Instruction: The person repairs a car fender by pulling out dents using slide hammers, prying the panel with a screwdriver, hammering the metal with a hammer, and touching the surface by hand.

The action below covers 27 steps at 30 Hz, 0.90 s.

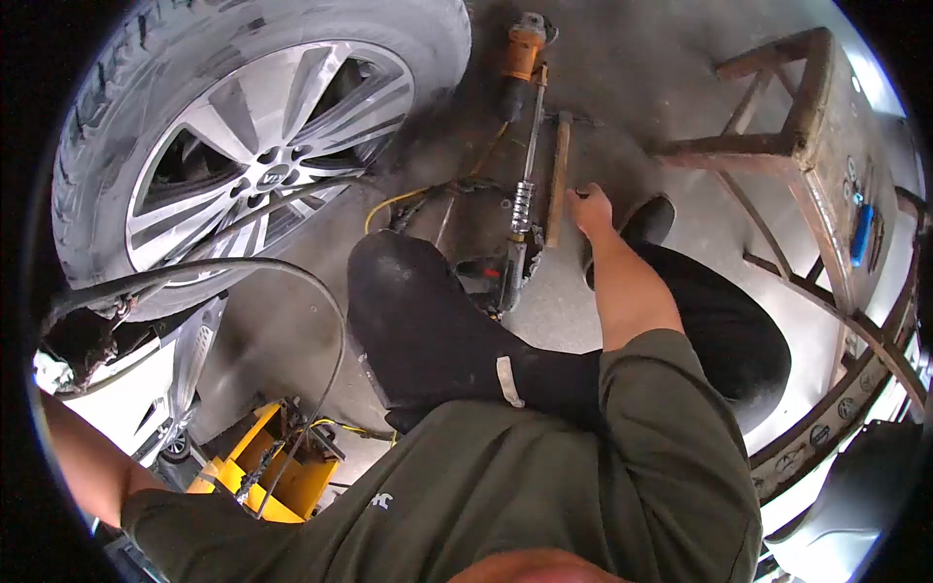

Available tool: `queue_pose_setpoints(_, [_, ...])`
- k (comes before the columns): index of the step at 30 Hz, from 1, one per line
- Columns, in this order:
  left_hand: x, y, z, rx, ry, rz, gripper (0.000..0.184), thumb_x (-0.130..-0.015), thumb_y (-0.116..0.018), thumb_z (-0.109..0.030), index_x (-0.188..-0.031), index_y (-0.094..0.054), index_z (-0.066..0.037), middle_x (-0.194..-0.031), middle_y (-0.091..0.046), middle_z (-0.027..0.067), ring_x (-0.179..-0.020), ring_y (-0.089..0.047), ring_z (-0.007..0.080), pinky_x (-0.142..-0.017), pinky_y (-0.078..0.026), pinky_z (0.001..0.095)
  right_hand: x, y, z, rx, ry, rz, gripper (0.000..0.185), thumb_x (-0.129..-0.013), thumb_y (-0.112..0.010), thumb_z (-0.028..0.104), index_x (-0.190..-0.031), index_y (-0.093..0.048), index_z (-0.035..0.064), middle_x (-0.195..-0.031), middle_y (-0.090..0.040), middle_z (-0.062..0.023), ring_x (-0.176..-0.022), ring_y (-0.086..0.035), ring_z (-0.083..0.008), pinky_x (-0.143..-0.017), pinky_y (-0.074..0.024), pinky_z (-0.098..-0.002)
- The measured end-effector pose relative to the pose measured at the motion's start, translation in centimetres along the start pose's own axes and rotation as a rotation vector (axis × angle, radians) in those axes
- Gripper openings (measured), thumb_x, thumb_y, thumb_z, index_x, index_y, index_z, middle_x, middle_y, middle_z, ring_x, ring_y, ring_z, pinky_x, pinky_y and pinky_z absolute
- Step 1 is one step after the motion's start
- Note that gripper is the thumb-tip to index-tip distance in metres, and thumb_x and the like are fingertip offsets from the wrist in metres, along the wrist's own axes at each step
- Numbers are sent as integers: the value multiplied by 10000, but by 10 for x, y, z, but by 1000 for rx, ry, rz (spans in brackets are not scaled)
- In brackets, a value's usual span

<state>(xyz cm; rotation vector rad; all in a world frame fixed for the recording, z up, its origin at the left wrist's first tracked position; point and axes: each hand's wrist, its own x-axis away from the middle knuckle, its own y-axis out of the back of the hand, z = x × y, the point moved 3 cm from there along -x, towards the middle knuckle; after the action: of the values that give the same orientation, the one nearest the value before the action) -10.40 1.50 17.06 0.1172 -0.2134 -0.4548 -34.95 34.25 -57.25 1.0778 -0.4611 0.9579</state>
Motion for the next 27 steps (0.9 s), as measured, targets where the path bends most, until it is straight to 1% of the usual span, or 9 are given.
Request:
queue_pose_setpoints(4, [24,-10,-8,-109,204,287,632,-1082,-428,-487,-1420,-558,31,-1349,-566,352,-1185,-595,509,-973,-484,615,5,-17,50,129,245,-95,736,-903,-736,418,-1480,-485,36,-1377,-603,-221,-1264,-597,-365,-1054,-486,-446])
queue_pose_setpoints(7, [53,0,11,-682,305,644,629,-1077,-456,-476,-1432,-546,36,-1357,-575,329,-1208,-599,482,-982,-486,605,69,23,117,173,157,68,780,-921,-702,429,-1564,-401,105,-1521,-506,-189,-1332,-545,-352,-1062,-477,-456])
queue_pose_setpoints(8, [30,11,-1,-303,467,550,636,-951,-554,-443,-1466,-542,-70,-1480,-488,270,-1340,-478,472,-1094,-363,625,-21,-46,48,345,331,-127,709,-935,-696,408,-1514,-475,64,-1382,-620,-204,-1220,-624,-351,-969,-522,-474])
queue_pose_setpoints(10, [6,11,-16,154,668,312,672,-808,-648,-398,-1454,-598,-222,-1592,-423,207,-1445,-381,477,-1180,-260,669,-124,-106,-62,-492,-132,161,486,-927,-702,306,-1289,-645,-14,-1133,-682,-194,-994,-672,-320,-826,-531,-489])
queue_pose_setpoints(13, [3,16,-11,225,690,442,755,-736,-716,-474,-1441,-601,-230,-1586,-431,201,-1429,-392,491,-1160,-277,680,-85,-81,3,-982,-283,125,403,-933,-690,262,-1209,-656,-30,-1066,-673,-189,-911,-657,-313,-747,-518,-518])
queue_pose_setpoints(14, [-9,38,2,198,682,419,788,-710,-741,-500,-1436,-601,-230,-1582,-436,197,-1430,-388,489,-1159,-273,678,-59,-60,46,-897,-237,-107,354,-947,-680,241,-1155,-630,-41,-991,-662,-168,-855,-650,-312,-679,-518,-497])
queue_pose_setpoints(18, [-10,42,0,263,739,407,806,-699,-766,-507,-1439,-593,-237,-1584,-438,181,-1434,-385,475,-1162,-270,667,-11,-27,128,-595,431,-599,370,-987,-664,204,-1243,-564,-44,-953,-619,-115,-808,-613,-251,-684,-511,-388])
queue_pose_setpoints(23, [-7,42,2,270,718,372,831,-713,-765,-497,-1473,-555,-234,-1607,-410,174,-1456,-363,468,-1173,-260,648,145,70,290,-1198,898,-289,419,-1072,-577,280,-1340,-511,-36,-955,-557,-50,-798,-514,-114,-694,-465,-283])
queue_pose_setpoints(27, [1,49,13,318,636,385,872,-716,-769,-440,-1496,-520,-140,-1620,-389,188,-1481,-346,445,-1185,-274,620,255,120,349,-1202,1332,-584,357,-1069,-545,252,-1298,-479,-14,-962,-562,-76,-717,-536,-143,-678,-501,-291])
